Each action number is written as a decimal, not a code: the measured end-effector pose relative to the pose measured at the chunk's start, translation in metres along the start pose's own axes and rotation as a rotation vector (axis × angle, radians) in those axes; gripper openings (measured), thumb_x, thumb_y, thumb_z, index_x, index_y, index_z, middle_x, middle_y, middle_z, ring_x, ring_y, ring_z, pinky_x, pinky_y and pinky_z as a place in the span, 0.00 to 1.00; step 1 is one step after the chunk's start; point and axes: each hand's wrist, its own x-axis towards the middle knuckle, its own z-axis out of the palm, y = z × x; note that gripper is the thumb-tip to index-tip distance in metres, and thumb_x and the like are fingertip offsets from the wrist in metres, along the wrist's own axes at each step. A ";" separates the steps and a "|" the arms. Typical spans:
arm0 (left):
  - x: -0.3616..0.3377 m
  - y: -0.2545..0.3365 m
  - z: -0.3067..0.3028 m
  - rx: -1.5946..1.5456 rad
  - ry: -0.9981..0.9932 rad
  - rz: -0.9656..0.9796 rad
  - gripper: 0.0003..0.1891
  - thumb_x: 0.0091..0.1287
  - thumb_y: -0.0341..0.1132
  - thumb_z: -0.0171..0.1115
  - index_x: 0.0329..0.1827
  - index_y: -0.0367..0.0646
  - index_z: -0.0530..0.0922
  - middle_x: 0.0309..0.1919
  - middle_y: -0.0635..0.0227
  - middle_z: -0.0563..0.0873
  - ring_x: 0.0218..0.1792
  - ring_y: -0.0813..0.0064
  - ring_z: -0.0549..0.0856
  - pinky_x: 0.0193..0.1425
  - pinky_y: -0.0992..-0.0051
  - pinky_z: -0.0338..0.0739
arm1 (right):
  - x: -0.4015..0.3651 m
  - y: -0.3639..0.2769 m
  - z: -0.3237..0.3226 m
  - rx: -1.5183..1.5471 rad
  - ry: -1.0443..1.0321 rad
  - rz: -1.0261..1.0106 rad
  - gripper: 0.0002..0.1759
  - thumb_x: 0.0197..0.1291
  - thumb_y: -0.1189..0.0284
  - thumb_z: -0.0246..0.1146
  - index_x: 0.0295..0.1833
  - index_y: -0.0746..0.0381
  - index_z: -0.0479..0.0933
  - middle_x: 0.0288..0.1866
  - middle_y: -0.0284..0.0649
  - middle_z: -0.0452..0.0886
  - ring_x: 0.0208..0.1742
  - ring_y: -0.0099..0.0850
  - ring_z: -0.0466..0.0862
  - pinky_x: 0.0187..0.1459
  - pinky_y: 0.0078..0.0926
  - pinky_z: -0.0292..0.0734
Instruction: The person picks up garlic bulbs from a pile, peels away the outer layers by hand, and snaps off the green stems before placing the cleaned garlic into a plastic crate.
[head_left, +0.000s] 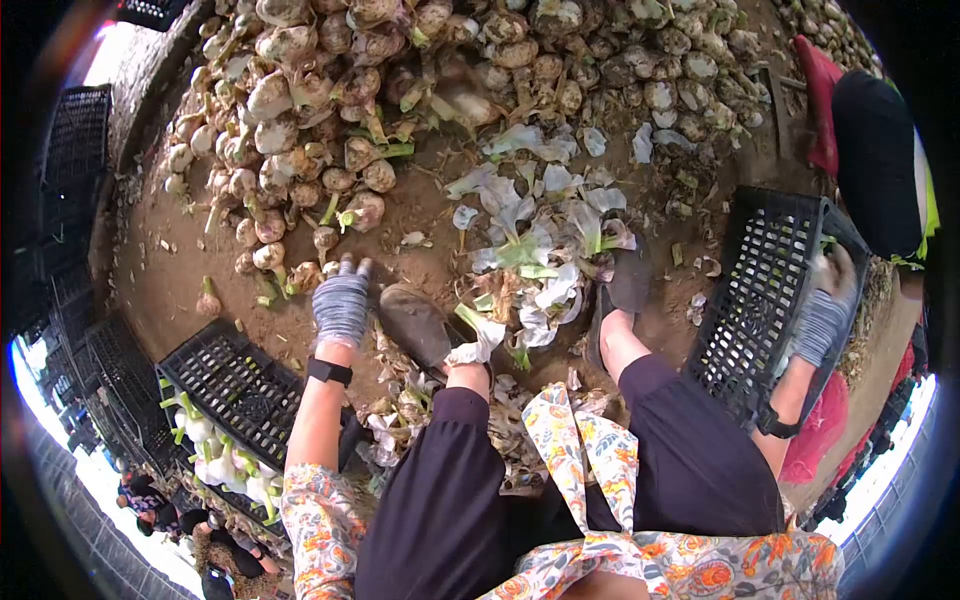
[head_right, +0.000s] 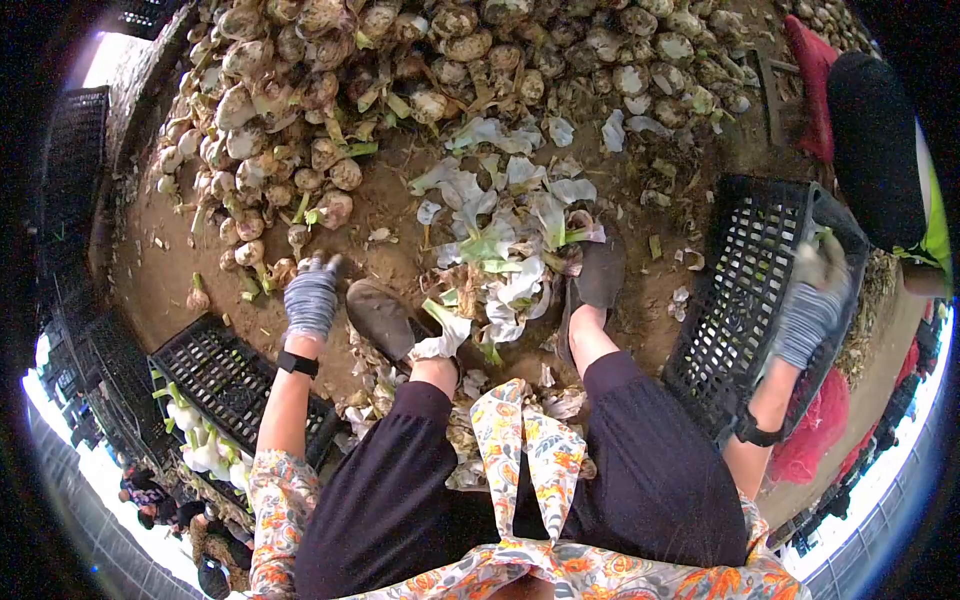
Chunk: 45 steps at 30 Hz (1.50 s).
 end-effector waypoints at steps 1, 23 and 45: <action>-0.001 -0.004 0.001 0.001 0.003 0.000 0.22 0.57 0.26 0.52 0.57 0.52 0.74 0.56 0.57 0.76 0.45 0.58 0.82 0.44 0.63 0.78 | -0.003 -0.022 0.011 0.082 -0.044 -0.040 0.17 0.60 0.76 0.54 0.54 0.67 0.73 0.46 0.40 0.80 0.45 0.30 0.78 0.51 0.24 0.72; 0.017 0.152 -0.129 -1.823 0.036 0.132 0.35 0.49 0.32 0.75 0.61 0.34 0.69 0.52 0.64 0.79 0.51 0.75 0.78 0.57 0.74 0.73 | -0.082 -0.186 0.146 1.064 -1.219 0.064 0.14 0.60 0.67 0.63 0.44 0.67 0.77 0.38 0.37 0.83 0.39 0.22 0.80 0.43 0.23 0.76; 0.026 0.146 -0.148 -2.295 -0.690 -0.467 0.33 0.61 0.69 0.45 0.33 0.44 0.76 0.10 0.73 0.69 0.08 0.79 0.66 0.10 0.79 0.57 | -0.084 -0.180 0.141 0.862 -1.010 -0.291 0.18 0.51 0.70 0.65 0.46 0.68 0.77 0.38 0.47 0.82 0.40 0.35 0.82 0.45 0.30 0.75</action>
